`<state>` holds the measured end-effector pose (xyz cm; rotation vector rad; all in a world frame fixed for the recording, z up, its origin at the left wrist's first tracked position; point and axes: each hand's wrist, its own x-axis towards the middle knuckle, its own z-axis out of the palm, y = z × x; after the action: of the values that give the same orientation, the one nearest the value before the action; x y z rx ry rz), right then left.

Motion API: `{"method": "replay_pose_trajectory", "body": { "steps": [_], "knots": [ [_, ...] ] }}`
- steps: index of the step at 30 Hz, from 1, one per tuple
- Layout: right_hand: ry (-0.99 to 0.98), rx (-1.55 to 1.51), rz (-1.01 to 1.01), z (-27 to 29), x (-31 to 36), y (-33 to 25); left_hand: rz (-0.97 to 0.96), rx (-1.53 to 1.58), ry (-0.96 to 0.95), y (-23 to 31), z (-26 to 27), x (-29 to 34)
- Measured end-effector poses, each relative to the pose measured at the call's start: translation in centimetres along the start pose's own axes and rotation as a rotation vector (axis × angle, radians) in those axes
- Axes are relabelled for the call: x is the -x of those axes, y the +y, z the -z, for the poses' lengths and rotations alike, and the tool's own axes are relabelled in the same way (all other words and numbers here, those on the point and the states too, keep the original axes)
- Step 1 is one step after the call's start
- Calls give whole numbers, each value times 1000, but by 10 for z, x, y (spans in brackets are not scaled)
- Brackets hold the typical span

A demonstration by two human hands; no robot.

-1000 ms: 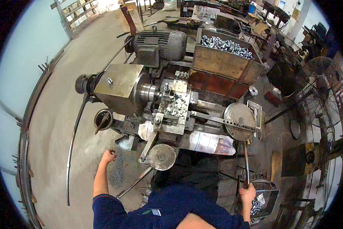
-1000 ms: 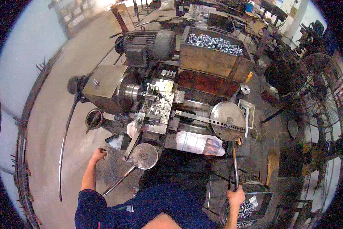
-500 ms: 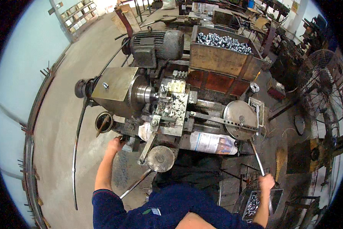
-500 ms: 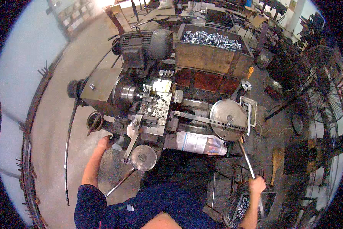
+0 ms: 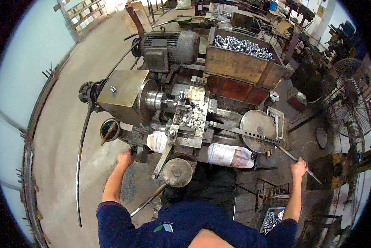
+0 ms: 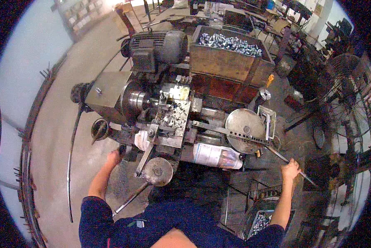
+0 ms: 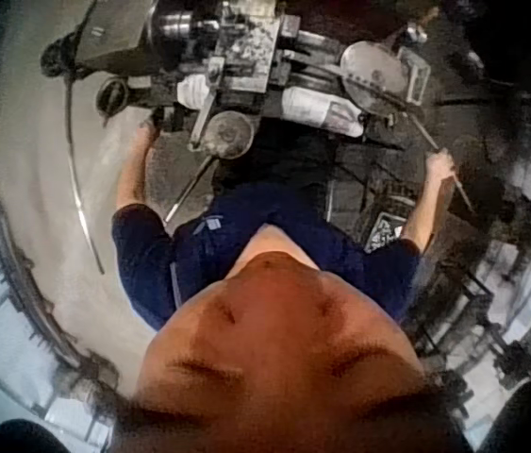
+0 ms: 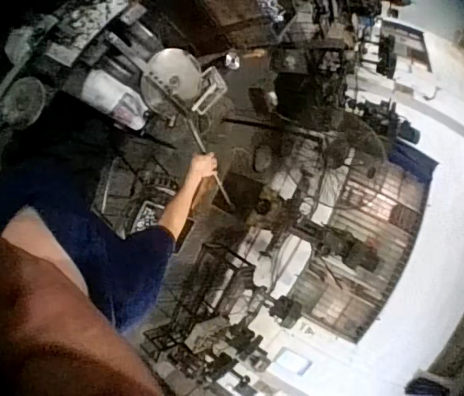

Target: The person operates a manual lathe machine by repeatedly taking metal bolts from a wooden box, placing them into the lathe's chuck, engaging the machine with a lever to process the metal, and then dropping the finished parts into a metal wire basket.

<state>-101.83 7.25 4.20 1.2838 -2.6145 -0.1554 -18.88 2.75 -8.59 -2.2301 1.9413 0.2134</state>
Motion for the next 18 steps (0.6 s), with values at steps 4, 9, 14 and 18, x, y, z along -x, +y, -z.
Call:
{"method": "replay_pose_trajectory", "body": {
  "steps": [4, 9, 14, 18],
  "knots": [
    [120, -360, 261, 47, 13, -63, 69, 138, 24, -2, 2, 14],
    [147, -943, 791, 167, 35, -219, 55, 326, -68, -39, 116, 18],
    [371, -1031, 1423, 246, 84, -381, 311, 249, 499, -76, 232, 60],
    [262, -444, 1539, 275, 126, -474, 454, 95, 650, -169, 177, 108]
  ]
}}
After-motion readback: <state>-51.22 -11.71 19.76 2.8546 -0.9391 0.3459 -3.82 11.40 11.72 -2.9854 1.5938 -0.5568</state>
